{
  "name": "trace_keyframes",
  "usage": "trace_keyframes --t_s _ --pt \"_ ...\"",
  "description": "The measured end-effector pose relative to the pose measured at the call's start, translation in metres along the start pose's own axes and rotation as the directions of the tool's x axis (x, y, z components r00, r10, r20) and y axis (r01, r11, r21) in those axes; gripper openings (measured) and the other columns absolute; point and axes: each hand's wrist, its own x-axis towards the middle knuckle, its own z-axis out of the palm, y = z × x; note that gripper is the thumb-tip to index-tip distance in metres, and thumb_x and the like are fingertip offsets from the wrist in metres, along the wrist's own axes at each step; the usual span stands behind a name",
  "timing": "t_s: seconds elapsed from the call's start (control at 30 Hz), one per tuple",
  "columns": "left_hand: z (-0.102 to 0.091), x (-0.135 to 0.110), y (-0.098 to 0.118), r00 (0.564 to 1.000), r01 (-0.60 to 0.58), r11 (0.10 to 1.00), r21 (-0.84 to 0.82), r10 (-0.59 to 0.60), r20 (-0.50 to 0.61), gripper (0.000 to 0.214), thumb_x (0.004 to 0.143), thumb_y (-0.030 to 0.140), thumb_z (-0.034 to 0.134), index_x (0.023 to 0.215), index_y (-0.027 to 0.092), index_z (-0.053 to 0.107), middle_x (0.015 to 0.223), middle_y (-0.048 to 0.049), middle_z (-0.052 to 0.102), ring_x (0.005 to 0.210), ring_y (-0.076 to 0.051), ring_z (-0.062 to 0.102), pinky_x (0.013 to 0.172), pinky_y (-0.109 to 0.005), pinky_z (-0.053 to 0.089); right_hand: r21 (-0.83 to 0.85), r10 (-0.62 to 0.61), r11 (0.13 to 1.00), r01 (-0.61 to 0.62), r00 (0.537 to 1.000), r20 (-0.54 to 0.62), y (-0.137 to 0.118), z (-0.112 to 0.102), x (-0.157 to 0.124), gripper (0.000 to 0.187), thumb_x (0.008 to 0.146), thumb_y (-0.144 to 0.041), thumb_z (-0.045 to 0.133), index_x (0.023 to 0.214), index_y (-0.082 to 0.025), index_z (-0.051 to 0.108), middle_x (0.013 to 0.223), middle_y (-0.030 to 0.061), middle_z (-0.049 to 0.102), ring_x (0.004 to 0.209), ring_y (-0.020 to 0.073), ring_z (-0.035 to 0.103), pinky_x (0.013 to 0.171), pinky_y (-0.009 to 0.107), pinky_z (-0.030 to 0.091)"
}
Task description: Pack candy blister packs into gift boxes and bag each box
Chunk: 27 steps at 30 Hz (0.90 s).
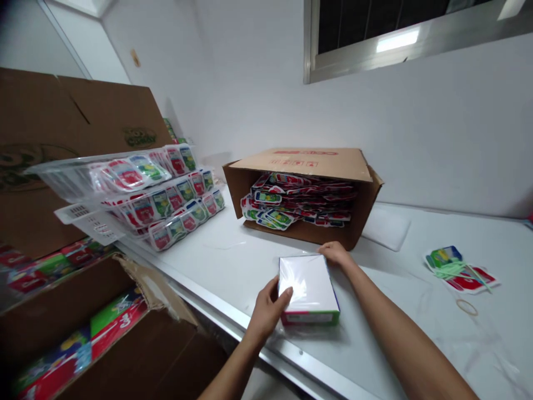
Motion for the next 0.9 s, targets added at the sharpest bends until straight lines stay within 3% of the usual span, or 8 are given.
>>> trace_keyframes --t_s 0.17,0.27,0.37,0.47,0.6,0.73,0.8,0.9 --pt "0.000 -0.014 -0.011 0.999 0.037 0.997 -0.066 -0.039 -0.038 0.069 0.078 0.043 0.068 0.136 0.013 0.047 0.141 -0.0151 0.052 0.131 -0.030 0.049 0.114 -0.046 0.035 0.197 0.016 0.980 0.005 0.994 -0.104 0.010 -0.010 0.003 0.059 0.062 -0.072 0.065 0.085 -0.018 0.067 0.078 0.0071 0.071 0.066 0.0193 0.064 0.054 0.029 0.048" --pt "0.001 -0.016 -0.019 0.992 0.118 0.992 -0.046 -0.120 -0.049 0.077 0.079 0.044 0.066 0.142 0.009 0.038 0.149 -0.0181 0.042 0.138 -0.031 0.040 0.117 -0.046 0.029 0.208 0.118 0.974 -0.085 0.982 -0.151 0.013 -0.018 -0.018 0.061 0.067 -0.074 0.062 0.092 -0.018 0.065 0.092 0.0122 0.072 0.076 0.0238 0.068 0.059 0.033 0.053" --pt "0.003 -0.019 -0.023 0.993 0.114 0.993 0.011 -0.114 -0.026 0.073 0.083 0.046 0.062 0.144 0.013 0.038 0.151 -0.0161 0.039 0.141 -0.033 0.033 0.119 -0.049 0.025 0.114 0.240 0.964 -0.242 0.970 0.025 0.012 -0.015 -0.065 0.059 0.072 -0.072 0.061 0.097 -0.018 0.065 0.100 0.0149 0.072 0.088 0.0301 0.069 0.070 0.042 0.057" --pt "0.003 -0.029 -0.023 1.000 0.022 1.000 0.022 -0.022 0.021 0.068 0.087 0.045 0.058 0.146 0.019 0.036 0.154 -0.0119 0.036 0.144 -0.032 0.029 0.119 -0.052 0.022 0.124 0.180 0.966 -0.228 0.934 0.309 0.005 -0.012 -0.113 0.060 0.082 -0.066 0.055 0.122 -0.022 0.058 0.123 0.0126 0.066 0.111 0.0321 0.063 0.087 0.044 0.055" --pt "0.003 -0.043 -0.016 0.991 -0.117 0.992 -0.043 0.119 0.056 0.083 0.082 0.047 0.065 0.150 0.025 0.023 0.160 -0.0097 0.021 0.144 -0.033 0.028 0.117 -0.049 0.031 0.217 0.034 0.970 -0.109 0.947 0.320 0.001 -0.019 -0.142 0.075 0.084 -0.059 0.057 0.147 -0.028 0.031 0.151 0.0072 0.041 0.134 0.0293 0.044 0.107 0.041 0.042" --pt "0.009 -0.041 -0.005 0.997 -0.054 0.968 -0.246 0.067 0.044 0.099 0.068 0.051 0.077 0.146 0.023 0.022 0.149 -0.0145 0.040 0.133 -0.032 0.046 0.108 -0.043 0.043 0.285 -0.029 0.957 -0.048 0.965 0.262 0.010 -0.016 -0.149 0.085 0.083 -0.056 0.059 0.152 -0.030 0.017 0.156 0.0067 0.032 0.138 0.0296 0.038 0.110 0.043 0.039" --pt "0.013 -0.039 -0.002 0.999 -0.011 0.941 -0.338 0.023 0.032 0.088 0.068 0.048 0.078 0.138 0.021 0.033 0.135 -0.0141 0.055 0.122 -0.030 0.056 0.104 -0.042 0.047 0.280 -0.028 0.959 -0.046 0.967 0.253 0.013 -0.010 -0.156 0.085 0.085 -0.059 0.055 0.153 -0.026 0.017 0.154 0.0104 0.035 0.136 0.0318 0.040 0.110 0.046 0.038" --pt "0.015 -0.037 -0.001 1.000 -0.011 0.882 -0.472 0.016 0.007 0.077 0.068 0.044 0.079 0.132 0.018 0.042 0.124 -0.0134 0.063 0.114 -0.030 0.061 0.100 -0.040 0.048 0.156 -0.033 0.988 -0.012 0.959 0.282 0.017 -0.003 -0.170 0.087 0.086 -0.061 0.052 0.154 -0.020 0.017 0.153 0.0144 0.036 0.136 0.0331 0.039 0.114 0.049 0.029"
